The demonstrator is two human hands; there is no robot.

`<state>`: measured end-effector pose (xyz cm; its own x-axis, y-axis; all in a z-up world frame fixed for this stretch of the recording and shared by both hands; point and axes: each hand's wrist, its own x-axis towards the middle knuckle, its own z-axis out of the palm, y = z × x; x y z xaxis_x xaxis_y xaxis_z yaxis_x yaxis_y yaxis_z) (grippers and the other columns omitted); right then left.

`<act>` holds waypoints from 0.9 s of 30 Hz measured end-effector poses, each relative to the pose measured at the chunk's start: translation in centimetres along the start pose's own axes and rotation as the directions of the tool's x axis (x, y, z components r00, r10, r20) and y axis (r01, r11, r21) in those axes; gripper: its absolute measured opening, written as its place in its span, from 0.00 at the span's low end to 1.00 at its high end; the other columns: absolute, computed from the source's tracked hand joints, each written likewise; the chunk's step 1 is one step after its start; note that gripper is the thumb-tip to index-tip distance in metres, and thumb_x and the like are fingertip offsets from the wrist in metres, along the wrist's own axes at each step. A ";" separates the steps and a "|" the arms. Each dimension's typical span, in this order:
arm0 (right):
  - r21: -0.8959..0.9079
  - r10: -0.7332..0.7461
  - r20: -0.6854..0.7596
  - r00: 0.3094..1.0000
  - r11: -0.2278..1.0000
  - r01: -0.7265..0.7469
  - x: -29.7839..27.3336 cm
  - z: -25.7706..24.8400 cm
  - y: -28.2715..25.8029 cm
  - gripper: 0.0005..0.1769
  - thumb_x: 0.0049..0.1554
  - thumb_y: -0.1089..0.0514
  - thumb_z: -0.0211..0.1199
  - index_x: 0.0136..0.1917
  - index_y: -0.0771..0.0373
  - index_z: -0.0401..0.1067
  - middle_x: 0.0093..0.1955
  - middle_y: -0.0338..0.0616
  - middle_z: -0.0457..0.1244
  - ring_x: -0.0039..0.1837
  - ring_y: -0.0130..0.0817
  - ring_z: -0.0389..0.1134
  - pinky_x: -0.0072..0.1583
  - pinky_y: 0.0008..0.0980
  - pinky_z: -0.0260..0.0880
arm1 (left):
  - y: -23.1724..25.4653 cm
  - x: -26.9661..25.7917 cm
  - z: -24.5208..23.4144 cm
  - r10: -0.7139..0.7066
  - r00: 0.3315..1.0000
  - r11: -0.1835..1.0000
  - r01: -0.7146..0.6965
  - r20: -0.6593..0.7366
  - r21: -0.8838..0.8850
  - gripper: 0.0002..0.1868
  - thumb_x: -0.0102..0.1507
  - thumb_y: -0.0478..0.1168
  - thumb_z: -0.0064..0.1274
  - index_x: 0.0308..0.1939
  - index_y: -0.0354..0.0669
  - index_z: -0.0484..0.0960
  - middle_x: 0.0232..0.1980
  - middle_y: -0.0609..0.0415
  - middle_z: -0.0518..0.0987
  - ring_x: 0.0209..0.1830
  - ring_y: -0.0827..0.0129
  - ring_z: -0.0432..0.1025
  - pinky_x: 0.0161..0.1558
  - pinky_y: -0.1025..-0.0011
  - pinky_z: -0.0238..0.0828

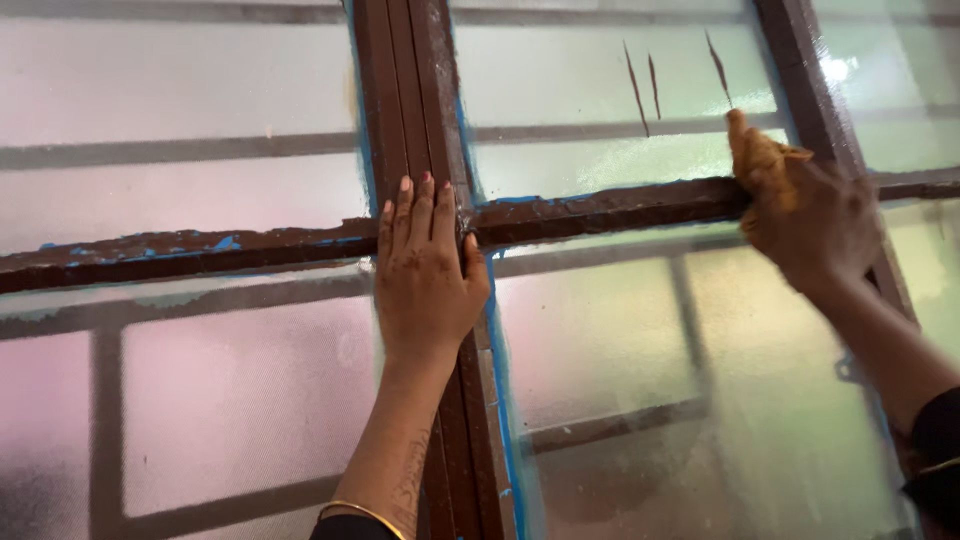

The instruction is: The person cleans a window by spraying liquid from a spray bottle and wiping the window panes and frame with a cloth.

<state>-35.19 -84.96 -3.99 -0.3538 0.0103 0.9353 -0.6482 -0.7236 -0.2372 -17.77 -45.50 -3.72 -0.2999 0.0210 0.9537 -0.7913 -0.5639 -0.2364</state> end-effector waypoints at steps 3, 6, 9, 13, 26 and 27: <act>0.169 0.050 0.117 0.992 0.983 -0.069 -1.4 -1.8 -4.0 0.28 0.69 0.32 0.49 0.57 0.55 0.77 0.56 0.48 0.68 0.56 0.48 0.63 0.44 0.45 0.67 | 0.1 0.2 -0.2 0.024 1.000 0.999 -0.025 0.014 0.046 0.29 0.68 0.43 0.36 0.73 0.38 0.65 0.77 0.43 0.62 0.80 0.55 0.51 0.79 0.57 0.40; 0.294 -0.062 0.018 0.998 0.954 0.054 -2.1 -4.1 -9.9 0.26 0.70 0.34 0.52 0.55 0.57 0.76 0.53 0.45 0.67 0.52 0.41 0.62 0.41 0.40 0.67 | 0.0 0.1 0.1 0.077 0.996 0.990 -0.082 0.042 0.118 0.30 0.69 0.44 0.32 0.76 0.42 0.62 0.79 0.51 0.60 0.81 0.61 0.50 0.79 0.55 0.37; 0.367 -0.117 0.022 0.993 0.925 0.101 -2.6 -7.4 -16.1 0.19 0.66 0.41 0.55 0.53 0.57 0.76 0.49 0.42 0.67 0.52 0.40 0.63 0.41 0.36 0.68 | -0.3 0.0 0.6 0.063 0.996 0.985 -0.073 0.070 0.158 0.30 0.69 0.45 0.30 0.76 0.44 0.61 0.80 0.53 0.58 0.81 0.64 0.48 0.79 0.56 0.34; 0.603 -0.240 0.152 0.959 0.791 0.102 1.2 -10.8 -20.3 0.22 0.61 0.40 0.61 0.59 0.56 0.76 0.56 0.36 0.69 0.50 0.35 0.64 0.45 0.36 0.68 | -0.3 0.0 0.6 0.071 0.995 0.981 -0.083 0.073 0.176 0.30 0.70 0.45 0.31 0.77 0.43 0.60 0.80 0.52 0.57 0.81 0.62 0.48 0.79 0.55 0.34; 0.640 -0.417 -0.153 0.896 0.649 0.411 4.5 -9.6 -26.3 0.23 0.53 0.49 0.64 0.62 0.47 0.74 0.65 0.31 0.64 0.51 0.39 0.61 0.54 0.39 0.62 | 1.1 6.3 -3.0 -0.044 0.946 0.971 -0.036 0.323 0.238 0.16 0.67 0.49 0.47 0.34 0.44 0.84 0.37 0.50 0.85 0.34 0.61 0.78 0.45 0.64 0.76; 0.643 -0.414 -0.164 0.896 0.644 0.415 5.0 -9.5 -26.4 0.23 0.53 0.49 0.64 0.62 0.47 0.74 0.65 0.31 0.64 0.51 0.39 0.61 0.54 0.39 0.62 | 1.0 6.7 -2.9 -0.014 0.959 0.963 -0.064 0.285 0.263 0.18 0.67 0.49 0.47 0.28 0.44 0.83 0.31 0.50 0.84 0.28 0.63 0.76 0.40 0.65 0.75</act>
<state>-26.26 -59.22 4.49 -0.1589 0.4216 0.8928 -0.1302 -0.9053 0.4043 -22.12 -43.54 1.90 -0.1244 -0.2068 0.9705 -0.6026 -0.7613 -0.2394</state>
